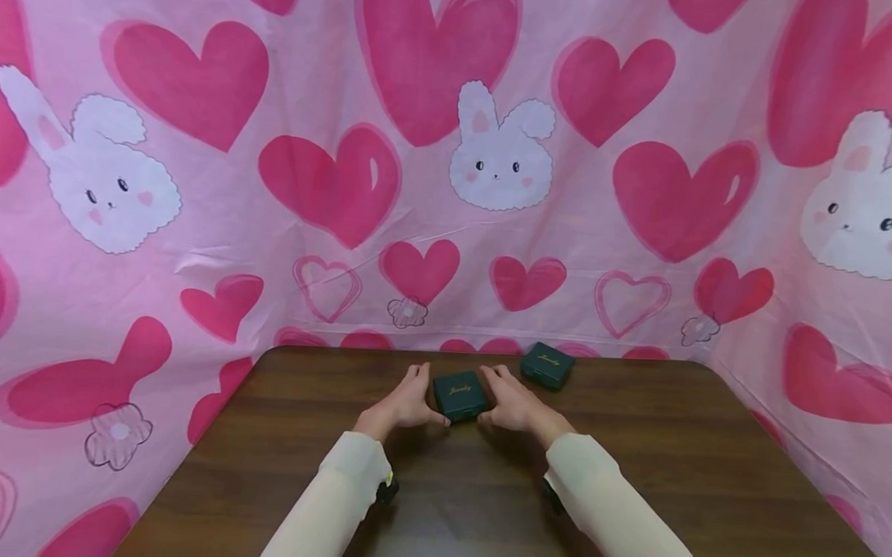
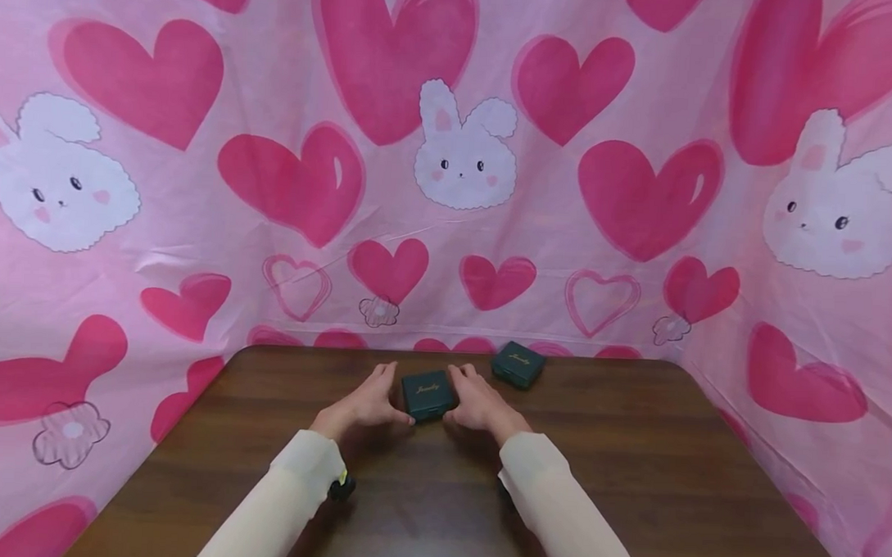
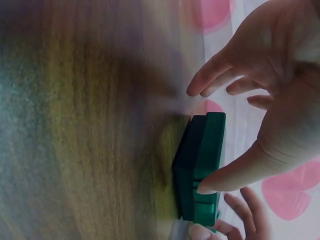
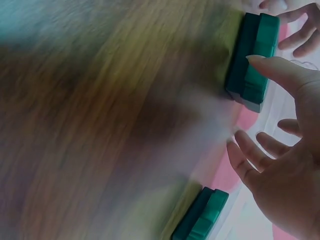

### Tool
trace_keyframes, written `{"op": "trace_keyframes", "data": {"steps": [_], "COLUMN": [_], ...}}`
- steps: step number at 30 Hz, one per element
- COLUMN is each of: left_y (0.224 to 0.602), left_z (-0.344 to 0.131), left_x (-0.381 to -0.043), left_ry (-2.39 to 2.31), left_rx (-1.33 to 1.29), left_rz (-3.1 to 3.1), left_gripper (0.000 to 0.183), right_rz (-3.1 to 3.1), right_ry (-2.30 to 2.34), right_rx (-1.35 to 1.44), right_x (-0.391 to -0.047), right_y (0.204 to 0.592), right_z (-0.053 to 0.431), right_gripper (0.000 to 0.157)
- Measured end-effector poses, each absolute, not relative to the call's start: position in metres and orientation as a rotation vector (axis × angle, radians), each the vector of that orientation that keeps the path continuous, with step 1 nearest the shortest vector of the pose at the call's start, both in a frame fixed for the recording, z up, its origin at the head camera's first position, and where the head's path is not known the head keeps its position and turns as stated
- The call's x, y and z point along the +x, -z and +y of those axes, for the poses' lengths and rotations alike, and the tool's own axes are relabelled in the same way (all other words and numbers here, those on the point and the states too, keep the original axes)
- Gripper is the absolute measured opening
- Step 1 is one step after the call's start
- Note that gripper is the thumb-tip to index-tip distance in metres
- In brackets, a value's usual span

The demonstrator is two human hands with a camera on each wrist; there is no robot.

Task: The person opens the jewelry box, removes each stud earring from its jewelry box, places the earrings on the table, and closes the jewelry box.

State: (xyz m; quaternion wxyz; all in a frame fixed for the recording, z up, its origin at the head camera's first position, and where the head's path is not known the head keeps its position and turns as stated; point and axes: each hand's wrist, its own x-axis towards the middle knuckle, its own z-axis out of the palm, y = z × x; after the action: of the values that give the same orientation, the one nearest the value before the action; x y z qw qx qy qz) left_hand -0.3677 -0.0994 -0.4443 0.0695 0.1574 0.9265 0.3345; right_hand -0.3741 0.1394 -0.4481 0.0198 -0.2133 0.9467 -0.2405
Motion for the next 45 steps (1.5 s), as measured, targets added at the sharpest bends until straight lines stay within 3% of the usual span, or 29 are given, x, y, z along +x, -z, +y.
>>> {"op": "trace_keyframes", "data": {"steps": [16, 33, 45], "left_y": [0.447, 0.458, 0.447], "left_z": [-0.088, -0.083, -0.08], "left_x": [-0.374, -0.384, -0.377], "left_ry": [-0.985, -0.976, -0.965], "left_rx": [0.482, 0.583, 0.583], "left_rz": [2.788, 2.777, 2.783], "left_gripper": [0.117, 0.105, 0.097], "right_rz": [2.854, 2.805, 2.797], "right_ry": [0.876, 0.933, 0.964], "right_rx": [-0.606, -0.612, -0.605], "right_x": [-0.389, -0.39, -0.382], "right_y": [0.454, 0.464, 0.46], "right_z": [0.128, 0.123, 0.131], "right_gripper": [0.116, 0.103, 0.102]}}
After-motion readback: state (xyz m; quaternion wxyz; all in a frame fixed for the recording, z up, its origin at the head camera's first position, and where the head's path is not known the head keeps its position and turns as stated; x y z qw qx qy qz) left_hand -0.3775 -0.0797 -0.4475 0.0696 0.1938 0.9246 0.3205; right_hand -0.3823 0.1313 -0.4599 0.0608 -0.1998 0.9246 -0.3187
